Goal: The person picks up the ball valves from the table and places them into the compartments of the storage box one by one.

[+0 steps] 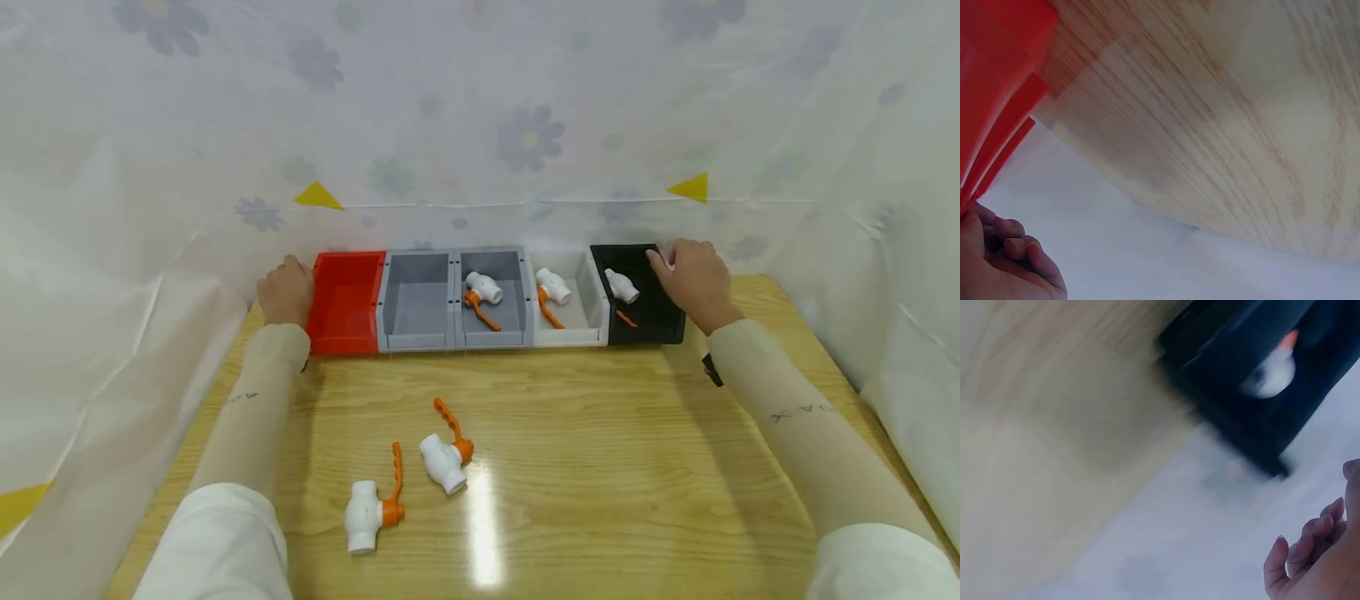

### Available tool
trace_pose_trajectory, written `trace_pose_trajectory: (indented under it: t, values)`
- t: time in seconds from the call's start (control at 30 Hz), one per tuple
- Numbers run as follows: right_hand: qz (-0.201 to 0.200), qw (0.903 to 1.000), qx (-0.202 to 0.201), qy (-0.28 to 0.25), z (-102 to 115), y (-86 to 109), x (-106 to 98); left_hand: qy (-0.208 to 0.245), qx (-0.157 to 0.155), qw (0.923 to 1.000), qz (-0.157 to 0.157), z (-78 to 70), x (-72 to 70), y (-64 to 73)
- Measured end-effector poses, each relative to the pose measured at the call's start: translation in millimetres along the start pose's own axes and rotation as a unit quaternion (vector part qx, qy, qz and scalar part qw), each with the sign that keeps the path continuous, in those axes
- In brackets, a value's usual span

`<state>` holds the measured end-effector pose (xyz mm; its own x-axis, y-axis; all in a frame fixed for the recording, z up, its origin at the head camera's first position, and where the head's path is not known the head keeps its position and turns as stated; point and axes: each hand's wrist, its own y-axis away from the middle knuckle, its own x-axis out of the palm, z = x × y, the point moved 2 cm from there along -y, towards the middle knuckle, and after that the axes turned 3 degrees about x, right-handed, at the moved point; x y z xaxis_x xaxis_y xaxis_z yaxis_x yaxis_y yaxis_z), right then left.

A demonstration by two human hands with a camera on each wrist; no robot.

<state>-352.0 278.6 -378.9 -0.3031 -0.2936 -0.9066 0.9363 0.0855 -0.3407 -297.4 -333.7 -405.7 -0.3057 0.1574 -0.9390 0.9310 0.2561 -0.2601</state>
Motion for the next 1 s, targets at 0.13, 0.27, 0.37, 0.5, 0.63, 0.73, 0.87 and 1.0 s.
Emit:
trace_pose_trajectory:
  t: [0.13,0.27,0.37,0.5,0.63,0.73,0.87,1.0]
  values:
    - [0.026,0.9988,0.042,0.002,-31,1.7,3,0.001,-0.003,1.0000,0.006,-1.1,-0.1,-0.6]
    - [0.051,0.9973,0.053,-0.001,-43,1.7,11,-0.002,-0.004,1.0000,0.000,-2.2,0.2,-1.4]
    - [0.063,0.9964,0.056,-0.014,-43,-0.9,19,-0.004,-0.002,1.0000,-0.006,-2.0,1.6,-1.5]
    - [0.083,0.9946,0.052,-0.036,-37,-5.2,30,-0.005,-0.002,0.9999,-0.011,1.6,3.0,-1.7]
    - [0.096,0.9933,0.047,-0.045,-31,-8.0,34,-0.010,-0.005,0.9998,-0.013,8.1,0.3,-1.1]
    - [0.116,0.9902,0.059,-0.051,-28,-7.9,34,-0.011,-0.007,0.9998,-0.015,8.3,-2.7,-0.3]
    - [0.156,0.9805,0.101,-0.065,-33,-3.4,32,-0.003,0.002,0.9999,-0.015,0.6,-2.7,-0.6]
    - [0.170,0.9770,0.113,-0.062,-37,-1.8,34,-0.015,0.028,0.9989,-0.036,-1.4,-4.3,-2.5]
